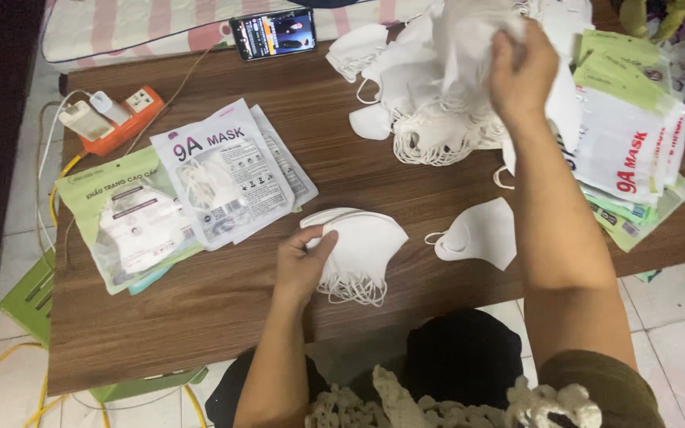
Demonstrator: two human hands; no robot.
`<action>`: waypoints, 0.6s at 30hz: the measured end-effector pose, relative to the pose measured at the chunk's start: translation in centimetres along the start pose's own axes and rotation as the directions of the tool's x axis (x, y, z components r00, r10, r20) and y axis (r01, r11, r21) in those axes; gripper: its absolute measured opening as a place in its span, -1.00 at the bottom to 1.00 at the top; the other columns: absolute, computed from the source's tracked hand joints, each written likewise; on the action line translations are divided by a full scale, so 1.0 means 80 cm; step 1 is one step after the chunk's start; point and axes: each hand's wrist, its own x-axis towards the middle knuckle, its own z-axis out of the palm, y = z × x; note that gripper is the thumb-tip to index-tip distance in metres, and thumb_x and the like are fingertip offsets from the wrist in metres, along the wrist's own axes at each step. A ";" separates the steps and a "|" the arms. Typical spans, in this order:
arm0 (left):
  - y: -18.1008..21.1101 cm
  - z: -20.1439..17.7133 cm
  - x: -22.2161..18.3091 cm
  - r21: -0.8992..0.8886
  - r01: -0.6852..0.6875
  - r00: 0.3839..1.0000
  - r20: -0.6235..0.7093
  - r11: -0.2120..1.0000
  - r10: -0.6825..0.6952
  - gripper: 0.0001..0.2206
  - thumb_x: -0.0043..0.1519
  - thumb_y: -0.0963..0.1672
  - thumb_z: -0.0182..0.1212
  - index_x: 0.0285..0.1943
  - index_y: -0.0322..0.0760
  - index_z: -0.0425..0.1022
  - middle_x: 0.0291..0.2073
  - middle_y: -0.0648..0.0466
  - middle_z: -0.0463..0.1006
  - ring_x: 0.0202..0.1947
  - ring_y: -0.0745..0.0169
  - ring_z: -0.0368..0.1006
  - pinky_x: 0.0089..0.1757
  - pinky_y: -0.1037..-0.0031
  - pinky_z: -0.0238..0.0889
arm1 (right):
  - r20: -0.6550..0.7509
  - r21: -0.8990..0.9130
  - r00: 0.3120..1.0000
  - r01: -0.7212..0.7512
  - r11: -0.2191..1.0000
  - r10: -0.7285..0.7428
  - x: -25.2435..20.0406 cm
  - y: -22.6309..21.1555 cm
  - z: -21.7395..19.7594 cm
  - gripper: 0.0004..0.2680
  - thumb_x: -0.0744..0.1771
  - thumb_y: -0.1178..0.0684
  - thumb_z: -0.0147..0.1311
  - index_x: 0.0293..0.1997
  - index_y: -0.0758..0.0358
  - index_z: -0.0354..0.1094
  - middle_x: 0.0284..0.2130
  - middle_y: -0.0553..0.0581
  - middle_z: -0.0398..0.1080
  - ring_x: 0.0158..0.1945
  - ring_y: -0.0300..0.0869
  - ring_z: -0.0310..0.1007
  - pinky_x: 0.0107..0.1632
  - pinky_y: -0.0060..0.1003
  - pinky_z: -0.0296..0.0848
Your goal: Sorting and stacking face masks on a table
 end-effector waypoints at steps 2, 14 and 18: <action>-0.003 -0.001 -0.003 0.001 -0.060 0.998 -0.012 0.998 0.060 -0.75 0.19 -0.19 0.33 0.02 -0.46 0.62 -0.44 -0.19 0.66 -0.64 0.28 0.49 -0.62 0.62 0.36 | 0.048 0.253 0.969 -0.246 0.936 0.242 -0.019 -0.013 -0.036 -0.79 0.43 0.08 0.14 0.07 0.48 0.35 -0.08 0.36 0.45 -0.02 0.04 0.47 0.01 -0.14 0.51; -0.006 -0.012 -0.022 -0.118 -0.355 0.932 -0.126 0.928 0.340 -0.91 0.15 -0.18 0.46 -0.19 -0.24 0.70 -0.42 0.04 0.58 -0.35 0.42 0.43 -0.23 0.51 0.43 | 0.530 0.344 0.431 -0.896 0.280 0.730 -0.233 0.012 -0.027 -0.73 0.36 -0.04 0.26 0.09 0.25 0.39 -0.16 0.26 0.51 -0.06 -0.02 0.57 -0.05 -0.08 0.57; -0.007 -0.019 -0.009 -0.161 -0.342 0.937 -0.132 0.926 0.323 -0.88 0.16 -0.18 0.45 -0.15 -0.25 0.70 -0.50 0.08 0.58 -0.46 0.47 0.44 -0.37 0.61 0.43 | 0.278 -0.167 0.847 -0.423 0.891 0.454 -0.241 0.006 -0.039 -0.72 0.34 0.08 0.12 0.19 0.28 0.43 -0.05 0.41 0.47 0.09 0.30 0.45 0.11 0.16 0.41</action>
